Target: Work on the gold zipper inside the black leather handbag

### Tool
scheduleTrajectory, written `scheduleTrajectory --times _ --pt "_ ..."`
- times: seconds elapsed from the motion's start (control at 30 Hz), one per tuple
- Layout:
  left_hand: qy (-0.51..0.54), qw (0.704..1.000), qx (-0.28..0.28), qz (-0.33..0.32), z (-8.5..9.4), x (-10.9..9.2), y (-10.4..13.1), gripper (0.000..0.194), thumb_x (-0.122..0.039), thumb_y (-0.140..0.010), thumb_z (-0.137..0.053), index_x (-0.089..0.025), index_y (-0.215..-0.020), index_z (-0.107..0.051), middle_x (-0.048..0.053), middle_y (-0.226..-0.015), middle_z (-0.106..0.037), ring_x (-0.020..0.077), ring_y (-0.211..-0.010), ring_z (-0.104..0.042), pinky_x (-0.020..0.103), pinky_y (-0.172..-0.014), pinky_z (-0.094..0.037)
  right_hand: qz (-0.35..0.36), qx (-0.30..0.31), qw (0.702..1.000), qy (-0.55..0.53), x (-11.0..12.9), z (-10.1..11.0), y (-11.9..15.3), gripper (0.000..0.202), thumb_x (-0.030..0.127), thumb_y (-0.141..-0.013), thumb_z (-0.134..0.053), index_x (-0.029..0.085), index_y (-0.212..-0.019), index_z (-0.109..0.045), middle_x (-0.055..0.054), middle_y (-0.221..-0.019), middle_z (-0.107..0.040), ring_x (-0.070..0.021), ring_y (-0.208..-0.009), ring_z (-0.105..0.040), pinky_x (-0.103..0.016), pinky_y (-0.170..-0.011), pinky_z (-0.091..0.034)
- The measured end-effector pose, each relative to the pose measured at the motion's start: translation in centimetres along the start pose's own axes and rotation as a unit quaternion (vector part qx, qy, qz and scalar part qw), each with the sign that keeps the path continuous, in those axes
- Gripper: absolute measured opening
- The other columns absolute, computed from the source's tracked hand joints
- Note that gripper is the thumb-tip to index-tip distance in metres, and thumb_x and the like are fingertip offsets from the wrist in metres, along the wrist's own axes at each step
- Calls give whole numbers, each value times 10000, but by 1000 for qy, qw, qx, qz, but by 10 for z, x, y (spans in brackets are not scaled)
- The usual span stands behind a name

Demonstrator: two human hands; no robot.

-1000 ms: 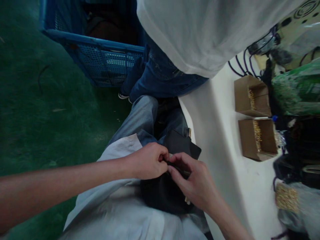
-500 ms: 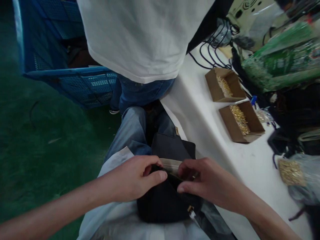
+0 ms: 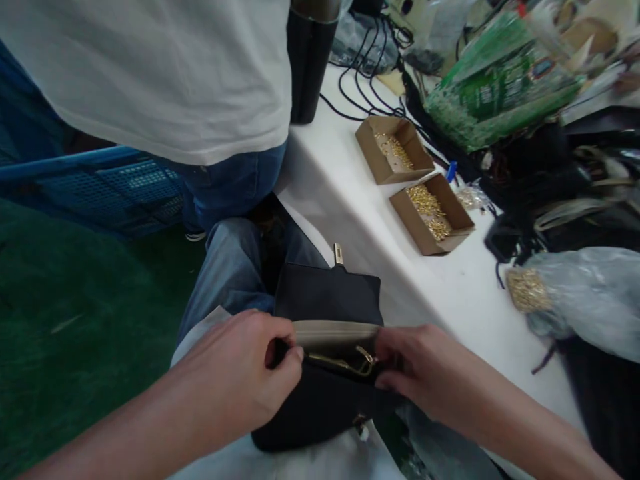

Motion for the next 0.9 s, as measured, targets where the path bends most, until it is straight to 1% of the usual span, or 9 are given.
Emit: scheduleTrajectory --times 0.07,0.13,0.23,0.3,0.4,0.5,0.63,0.8,0.9 --pt "-35 999 -24 -24 -2 -1 1 368 -422 -1025 -494 -299 -842 -788 51 -860 -709 274 -837 -658 423 -794 -423 5 -30 998 62 -10 2 -5 415 155 -760 -921 229 -1144 -782 -56 -1119 -776 -238 -883 -713 -325 -728 -433" --pt "-58 994 -57 -68 -4 -1 4 408 -421 -1061 -462 -320 -872 -809 67 -921 -691 305 -916 -645 456 -832 -439 85 -21 990 109 -9 2 -11 512 179 -746 -957 273 -1224 -801 -69 -1257 -758 -309 -1077 -705 -393 -870 -464" --pt "-73 982 -96 -145 -5 -1 13 238 -458 -1037 -629 -340 -961 -822 55 -963 -657 314 -957 -616 462 -842 -452 171 8 978 120 -7 2 -18 259 172 -869 -874 272 -1103 -826 -47 -1202 -791 -314 -1180 -680 -446 -986 -437" --pt "-82 973 -113 -183 -4 -4 16 126 -429 -914 -838 -321 -976 -813 43 -987 -639 304 -958 -606 435 -816 -465 165 14 980 113 -8 1 -22 142 134 -921 -802 227 -1027 -810 -50 -1117 -815 -286 -1127 -707 -438 -992 -433" --pt "-106 966 -110 -209 -4 -8 14 193 -260 -812 -938 -266 -919 -778 49 -1099 -642 300 -1026 -614 427 -837 -506 148 5 984 101 -11 -1 -23 88 128 -966 -734 194 -979 -790 -59 -1026 -825 -258 -1018 -735 -407 -940 -448" --pt "-134 968 -70 -200 -5 -7 7 159 -155 -855 -868 -234 -933 -754 53 -1173 -650 281 -1045 -632 447 -903 -537 152 -11 985 86 -12 -1 -19 110 129 -986 -695 183 -942 -779 -62 -985 -819 -241 -960 -738 -369 -854 -459" --pt "-149 964 -47 -213 -6 -1 10 116 -156 -1003 -650 -223 -932 -713 58 -1143 -656 251 -981 -627 405 -842 -525 137 -23 989 54 -7 4 -13 107 161 -999 -707 211 -978 -799 -56 -993 -812 -239 -990 -755 -328 -799 -474" --pt "-142 934 -130 -302 0 6 29 279 -132 -1032 -506 -248 -858 -690 41 -1000 -663 248 -897 -585 422 -836 -454 22 -15 994 110 4 9 -17 103 243 -1005 -751 253 -1060 -838 -76 -1069 -820 -285 -934 -787 -351 -726 -476" --pt "-154 917 -183 -319 5 19 33 299 -96 -1015 -485 -245 -874 -702 37 -995 -664 232 -892 -582 421 -859 -437 80 -30 991 99 16 10 -22 154 122 -977 -728 225 -1051 -815 -68 -1089 -826 -287 -1069 -777 -343 -779 -508"
Point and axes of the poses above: each hand's wrist, its own y-axis away from the middle knuckle, its own z-axis out of the back of the hand, x = y × z, the point moved 4 cm from there along -y, towards the middle knuckle
